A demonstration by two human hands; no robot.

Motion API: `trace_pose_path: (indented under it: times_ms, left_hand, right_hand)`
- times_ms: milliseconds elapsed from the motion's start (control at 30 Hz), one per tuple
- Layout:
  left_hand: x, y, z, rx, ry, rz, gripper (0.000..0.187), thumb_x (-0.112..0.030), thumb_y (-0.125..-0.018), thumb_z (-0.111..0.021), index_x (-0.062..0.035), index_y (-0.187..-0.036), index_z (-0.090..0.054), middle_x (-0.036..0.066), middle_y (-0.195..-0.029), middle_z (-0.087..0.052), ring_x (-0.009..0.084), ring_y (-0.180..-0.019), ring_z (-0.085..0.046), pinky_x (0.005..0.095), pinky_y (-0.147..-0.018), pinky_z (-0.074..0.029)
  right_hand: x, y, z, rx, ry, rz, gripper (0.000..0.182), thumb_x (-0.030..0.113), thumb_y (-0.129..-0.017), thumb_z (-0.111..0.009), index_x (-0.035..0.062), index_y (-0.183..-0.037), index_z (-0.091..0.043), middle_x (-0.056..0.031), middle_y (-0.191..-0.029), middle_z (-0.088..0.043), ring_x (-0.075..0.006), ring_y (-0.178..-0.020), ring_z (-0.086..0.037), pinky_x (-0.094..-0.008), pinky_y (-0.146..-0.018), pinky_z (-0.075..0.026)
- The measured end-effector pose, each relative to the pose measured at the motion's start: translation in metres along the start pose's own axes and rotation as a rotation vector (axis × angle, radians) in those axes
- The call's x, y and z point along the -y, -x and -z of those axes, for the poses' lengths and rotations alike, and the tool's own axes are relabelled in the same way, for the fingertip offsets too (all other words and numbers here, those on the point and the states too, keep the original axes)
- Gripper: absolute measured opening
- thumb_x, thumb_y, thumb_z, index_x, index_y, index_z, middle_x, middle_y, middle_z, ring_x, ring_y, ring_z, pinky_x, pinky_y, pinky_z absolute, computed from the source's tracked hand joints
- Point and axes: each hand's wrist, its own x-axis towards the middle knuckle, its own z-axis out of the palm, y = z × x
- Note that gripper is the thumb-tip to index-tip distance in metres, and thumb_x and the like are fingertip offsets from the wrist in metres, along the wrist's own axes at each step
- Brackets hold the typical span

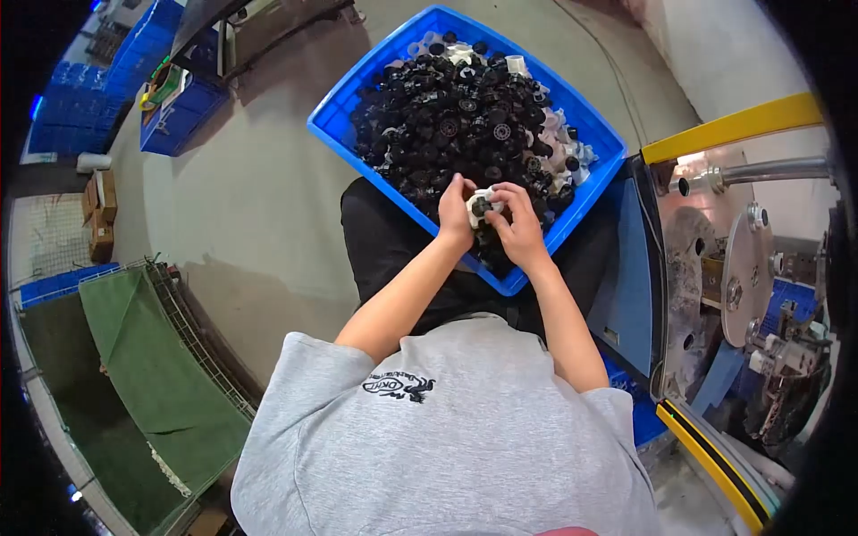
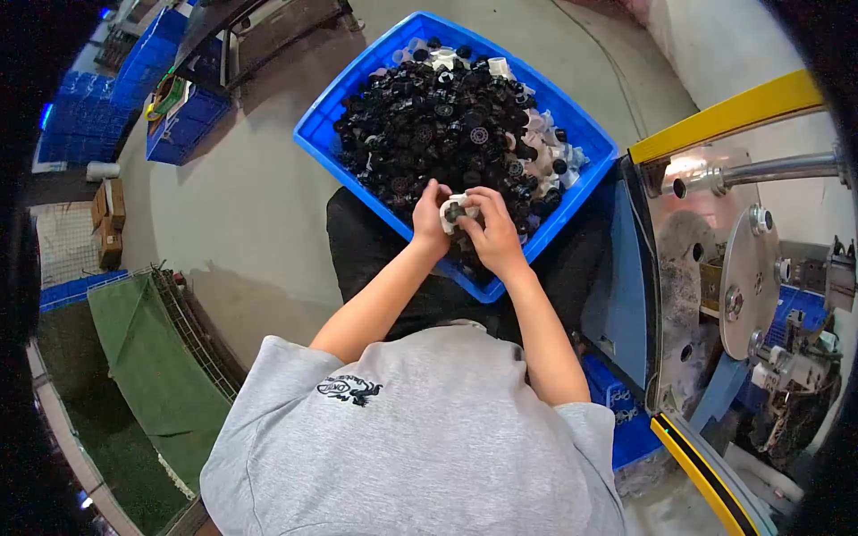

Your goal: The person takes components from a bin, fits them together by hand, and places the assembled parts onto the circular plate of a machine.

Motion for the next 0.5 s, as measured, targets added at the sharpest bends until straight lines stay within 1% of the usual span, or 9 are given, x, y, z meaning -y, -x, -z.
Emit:
trace_pose_path:
  times_ms: [67,100,133,200,267,467,500]
  left_hand:
    - [0.018,-0.012,0.018,0.046,0.178,0.072,0.032,-0.03,-0.102,-0.044,-0.0068,-0.089,-0.061,0.003,-0.083,-0.059,0.0145,-0.075,-0.052,0.0272,-0.072,-0.041]
    - [0.016,-0.009,0.019,0.067,0.27,0.109,0.033,-0.032,-0.102,-0.044,-0.0076,-0.087,-0.061,0.002,-0.082,-0.058,0.0144,-0.075,-0.052,0.0271,-0.071,-0.04]
    - [0.016,-0.006,0.019,0.066,0.27,0.113,0.033,-0.032,-0.102,-0.044,-0.0076,-0.087,-0.061,0.002,-0.082,-0.058,0.0144,-0.075,-0.052,0.0271,-0.071,-0.04]
    - [0.004,0.0,0.011,0.086,0.255,0.18,0.034,-0.035,-0.101,-0.044,-0.0099,-0.085,-0.061,0.002,-0.081,-0.059,0.0151,-0.073,-0.053,0.0276,-0.069,-0.042]
    - [-0.004,0.005,0.002,0.123,0.228,0.229,0.032,-0.033,-0.101,-0.045,-0.0092,-0.087,-0.061,0.003,-0.082,-0.059,0.0157,-0.073,-0.054,0.0278,-0.07,-0.043]
    - [-0.012,0.005,0.0,0.318,0.183,0.382,0.024,-0.026,-0.1,-0.046,-0.0071,-0.094,-0.06,0.005,-0.085,-0.061,0.0174,-0.076,-0.056,0.0285,-0.071,-0.045]
    - [-0.012,0.004,0.002,0.34,0.188,0.399,0.023,-0.025,-0.1,-0.046,-0.0068,-0.095,-0.06,0.006,-0.086,-0.061,0.0177,-0.076,-0.057,0.0286,-0.071,-0.046]
  right_hand:
    - [-0.002,0.002,0.006,0.093,0.026,0.043,0.027,0.004,-0.086,-0.066,0.0056,-0.113,-0.062,-0.0061,-0.124,-0.06,-0.0244,-0.103,-0.058,-0.0321,-0.09,-0.047]
    - [-0.002,0.003,0.01,0.142,0.04,0.062,0.029,0.004,-0.085,-0.067,0.006,-0.114,-0.062,-0.0056,-0.123,-0.061,-0.0246,-0.104,-0.058,-0.0328,-0.091,-0.047]
    - [-0.003,0.003,0.014,0.143,0.04,0.058,0.029,0.004,-0.085,-0.067,0.006,-0.114,-0.062,-0.0056,-0.123,-0.061,-0.0246,-0.104,-0.058,-0.0328,-0.091,-0.047]
    - [-0.003,-0.003,0.023,0.209,0.17,0.227,0.032,0.005,-0.084,-0.067,0.0074,-0.115,-0.063,-0.0046,-0.123,-0.062,-0.0248,-0.107,-0.058,-0.035,-0.095,-0.045]
    - [-0.002,-0.005,0.029,0.27,0.3,0.392,0.034,0.007,-0.083,-0.068,0.0089,-0.117,-0.063,-0.0037,-0.123,-0.062,-0.0251,-0.11,-0.057,-0.0372,-0.099,-0.043]
    - [0.022,0.001,0.009,0.144,0.412,0.389,0.036,0.012,-0.084,-0.067,0.0121,-0.12,-0.063,-0.0024,-0.124,-0.063,-0.0244,-0.116,-0.055,-0.0411,-0.105,-0.039]
    - [0.024,0.003,0.011,0.141,0.44,0.432,0.035,0.013,-0.084,-0.067,0.0123,-0.119,-0.063,-0.0027,-0.123,-0.064,-0.0246,-0.114,-0.056,-0.0404,-0.103,-0.04]
